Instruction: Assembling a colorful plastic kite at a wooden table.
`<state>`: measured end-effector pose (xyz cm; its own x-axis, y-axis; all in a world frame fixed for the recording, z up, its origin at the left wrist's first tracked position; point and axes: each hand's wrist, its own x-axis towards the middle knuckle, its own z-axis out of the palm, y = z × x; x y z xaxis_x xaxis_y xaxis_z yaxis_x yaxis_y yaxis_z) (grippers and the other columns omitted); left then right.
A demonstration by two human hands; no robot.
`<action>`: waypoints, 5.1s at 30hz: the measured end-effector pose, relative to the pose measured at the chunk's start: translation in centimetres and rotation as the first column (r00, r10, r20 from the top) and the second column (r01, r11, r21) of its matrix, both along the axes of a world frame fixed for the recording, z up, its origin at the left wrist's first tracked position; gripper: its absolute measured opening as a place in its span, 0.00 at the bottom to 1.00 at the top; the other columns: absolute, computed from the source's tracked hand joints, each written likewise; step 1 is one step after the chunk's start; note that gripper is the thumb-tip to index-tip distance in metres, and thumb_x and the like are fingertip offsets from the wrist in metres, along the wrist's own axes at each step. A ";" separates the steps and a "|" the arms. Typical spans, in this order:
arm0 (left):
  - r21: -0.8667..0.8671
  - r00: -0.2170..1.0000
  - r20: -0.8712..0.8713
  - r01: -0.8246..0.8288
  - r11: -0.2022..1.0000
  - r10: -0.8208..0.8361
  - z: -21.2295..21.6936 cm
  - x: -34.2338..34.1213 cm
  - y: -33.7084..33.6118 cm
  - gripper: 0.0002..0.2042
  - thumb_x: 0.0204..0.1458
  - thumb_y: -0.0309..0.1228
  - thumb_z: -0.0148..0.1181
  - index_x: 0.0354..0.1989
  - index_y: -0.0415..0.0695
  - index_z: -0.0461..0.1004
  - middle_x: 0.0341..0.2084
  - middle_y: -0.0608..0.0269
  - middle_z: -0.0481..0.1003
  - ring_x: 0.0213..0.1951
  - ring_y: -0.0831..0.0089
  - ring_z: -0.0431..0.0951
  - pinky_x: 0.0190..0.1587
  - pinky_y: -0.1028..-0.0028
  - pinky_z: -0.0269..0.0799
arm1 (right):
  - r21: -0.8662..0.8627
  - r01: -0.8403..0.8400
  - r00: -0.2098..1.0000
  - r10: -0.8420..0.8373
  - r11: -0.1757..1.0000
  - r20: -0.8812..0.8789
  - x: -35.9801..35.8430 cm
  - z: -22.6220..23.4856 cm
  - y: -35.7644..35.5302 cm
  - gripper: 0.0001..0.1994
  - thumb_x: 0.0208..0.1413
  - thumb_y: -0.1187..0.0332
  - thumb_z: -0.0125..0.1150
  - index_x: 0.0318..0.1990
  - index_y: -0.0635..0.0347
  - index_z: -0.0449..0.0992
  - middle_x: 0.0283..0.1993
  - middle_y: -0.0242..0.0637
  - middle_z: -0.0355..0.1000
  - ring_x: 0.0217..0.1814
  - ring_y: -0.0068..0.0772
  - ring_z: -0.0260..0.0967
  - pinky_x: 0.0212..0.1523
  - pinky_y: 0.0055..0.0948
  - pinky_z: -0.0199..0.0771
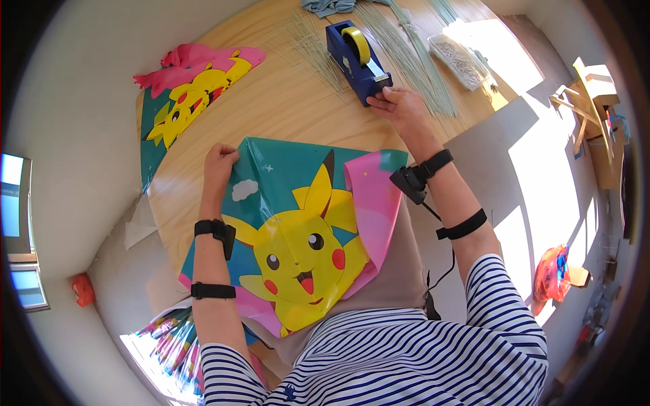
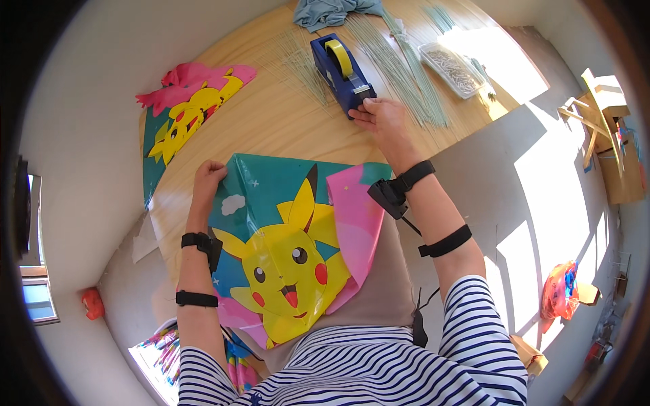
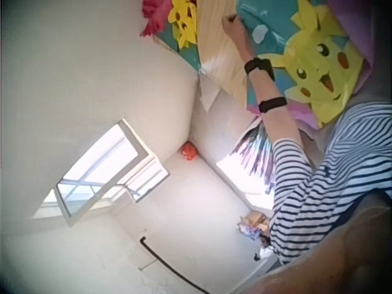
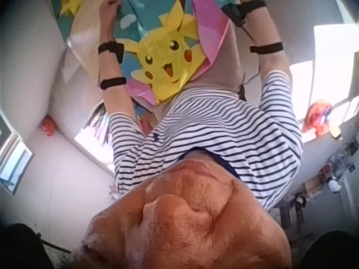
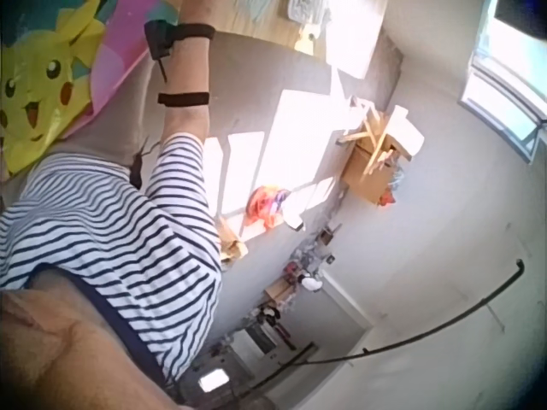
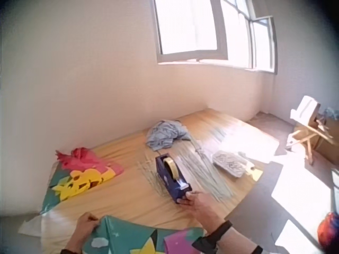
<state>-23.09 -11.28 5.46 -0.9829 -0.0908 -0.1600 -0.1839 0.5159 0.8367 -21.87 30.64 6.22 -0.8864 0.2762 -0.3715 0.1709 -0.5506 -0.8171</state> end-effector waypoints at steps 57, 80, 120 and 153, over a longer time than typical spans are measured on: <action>0.448 0.891 -0.387 0.405 0.797 -0.235 22.2 12.2 10.3 0.04 0.53 0.23 0.66 0.36 0.41 0.79 0.28 0.72 0.78 0.31 0.86 0.75 0.36 0.83 0.71 | 0.681 0.583 0.402 0.886 -0.443 0.233 6.8 29.1 -13.9 0.10 0.46 0.77 0.59 0.38 0.67 0.81 0.47 0.46 0.72 0.53 0.46 0.69 0.51 0.42 0.72; 0.448 0.877 -0.437 0.403 0.798 -0.197 21.8 11.9 10.7 0.02 0.55 0.25 0.64 0.32 0.40 0.79 0.24 0.76 0.74 0.28 0.89 0.68 0.31 0.84 0.63 | 0.662 0.613 0.382 0.895 -0.431 0.229 6.8 29.2 -14.1 0.11 0.47 0.70 0.67 0.38 0.66 0.81 0.42 0.43 0.74 0.50 0.45 0.72 0.47 0.41 0.75; 0.524 0.908 -0.399 0.343 0.780 -0.131 22.2 14.2 9.3 0.02 0.54 0.26 0.65 0.33 0.42 0.78 0.26 0.74 0.77 0.28 0.88 0.73 0.33 0.86 0.67 | 0.524 -0.231 0.534 0.557 0.820 -0.636 10.4 21.1 -14.6 0.12 0.50 0.83 0.61 0.43 0.65 0.73 0.29 0.28 0.70 0.34 0.15 0.68 0.38 0.17 0.70; 0.463 0.877 -0.448 0.393 0.794 -0.173 22.5 14.6 9.9 0.04 0.54 0.22 0.62 0.38 0.37 0.79 0.29 0.69 0.79 0.31 0.86 0.76 0.36 0.84 0.71 | 0.772 -0.302 0.545 0.766 0.560 -0.342 8.6 23.8 -13.7 0.05 0.59 0.72 0.61 0.35 0.66 0.76 0.29 0.27 0.70 0.32 0.16 0.66 0.35 0.18 0.68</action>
